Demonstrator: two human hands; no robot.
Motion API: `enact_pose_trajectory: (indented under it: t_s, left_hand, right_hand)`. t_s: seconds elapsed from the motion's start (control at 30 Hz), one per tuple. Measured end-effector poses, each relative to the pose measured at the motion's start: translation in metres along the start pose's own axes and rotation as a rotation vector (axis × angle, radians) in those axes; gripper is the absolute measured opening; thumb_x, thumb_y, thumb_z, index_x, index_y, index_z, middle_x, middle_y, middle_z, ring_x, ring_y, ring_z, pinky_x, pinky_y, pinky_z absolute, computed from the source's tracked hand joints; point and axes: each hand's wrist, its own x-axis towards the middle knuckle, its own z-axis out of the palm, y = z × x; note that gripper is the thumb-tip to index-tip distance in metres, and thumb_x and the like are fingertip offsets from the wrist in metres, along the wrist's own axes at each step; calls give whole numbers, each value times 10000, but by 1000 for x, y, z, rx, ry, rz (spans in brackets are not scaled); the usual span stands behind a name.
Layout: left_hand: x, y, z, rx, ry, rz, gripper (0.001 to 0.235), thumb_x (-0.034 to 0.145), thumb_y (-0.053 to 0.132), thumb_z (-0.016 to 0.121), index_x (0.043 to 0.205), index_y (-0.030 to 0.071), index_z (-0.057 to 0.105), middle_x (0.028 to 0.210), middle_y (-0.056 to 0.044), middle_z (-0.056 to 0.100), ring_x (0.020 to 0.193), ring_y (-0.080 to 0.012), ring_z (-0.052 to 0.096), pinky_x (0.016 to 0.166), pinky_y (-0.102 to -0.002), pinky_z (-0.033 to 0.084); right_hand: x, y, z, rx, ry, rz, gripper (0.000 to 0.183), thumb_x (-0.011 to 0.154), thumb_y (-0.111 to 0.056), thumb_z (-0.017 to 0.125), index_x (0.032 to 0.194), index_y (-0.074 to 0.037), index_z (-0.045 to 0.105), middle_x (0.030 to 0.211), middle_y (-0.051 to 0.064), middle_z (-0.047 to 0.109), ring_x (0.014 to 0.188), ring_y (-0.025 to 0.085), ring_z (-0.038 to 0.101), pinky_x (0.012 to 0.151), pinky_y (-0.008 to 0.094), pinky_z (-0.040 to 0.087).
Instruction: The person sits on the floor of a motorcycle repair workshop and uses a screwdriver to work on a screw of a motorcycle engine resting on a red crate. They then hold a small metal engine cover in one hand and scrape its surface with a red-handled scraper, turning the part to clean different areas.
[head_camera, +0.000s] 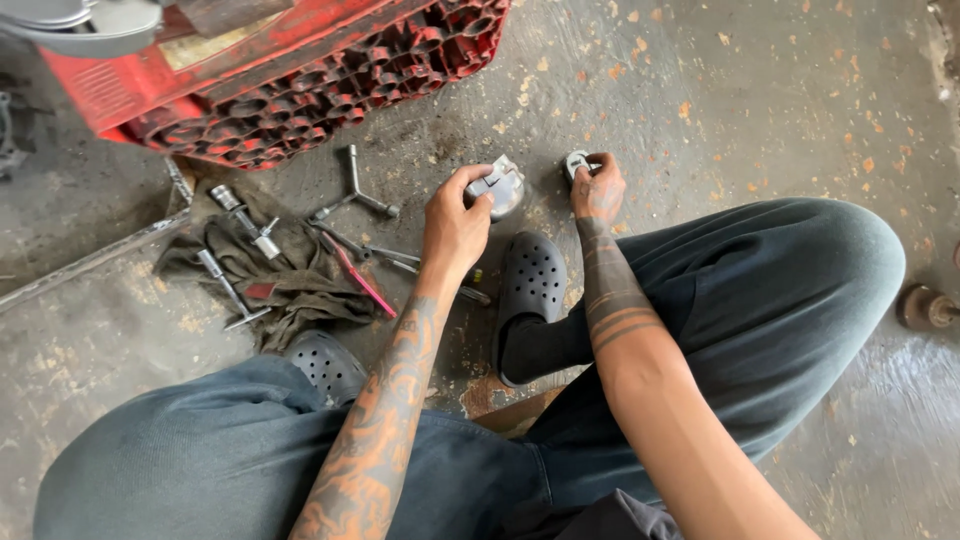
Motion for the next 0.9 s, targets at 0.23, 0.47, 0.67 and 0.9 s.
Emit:
enact_pose_trajectory:
  t_s: [0.23, 0.47, 0.67, 0.9]
  left_hand:
    - [-13, -18, -57, -85, 111, 21, 392, 881, 130, 641, 1266, 171, 704, 1247, -179, 704, 1245, -350, 627, 1029, -434, 514]
    - [-46, -34, -114, -328, 160, 27, 487, 874, 77, 622, 1354, 153, 648, 1303, -211, 659, 1154, -308, 647, 945, -412, 562]
    - [-92, -16, -161, -521, 266, 70, 551, 899, 78, 613, 1442, 140, 546, 1311, -129, 628, 1054, -202, 637, 860, -392, 591]
    - [-140, -36, -189, -1121, 182, 63, 500, 1021, 227, 558, 1470, 28, 463, 1421, -272, 493, 1297, -473, 535, 1038, -648, 500]
  right_hand:
    - [-31, -126, -16, 532, -309, -398, 217, 855, -243, 747, 1030, -114, 739, 812, 106, 700, 763, 183, 673, 696, 337, 554]
    - [-153, -236, -64, 623, -947, -278, 562, 882, -360, 763, 1348, -68, 645, 1264, 215, 654, 1167, 288, 626, 966, 424, 529]
    - [-188, -261, -56, 971, -1199, -113, 205, 892, -64, 658, 1091, -18, 662, 943, 68, 667, 850, 186, 692, 747, 294, 567]
    - [-274, -299, -72, 1051, -1095, -351, 203, 852, -8, 725, 1011, -69, 615, 940, 6, 598, 836, 96, 630, 663, 189, 525]
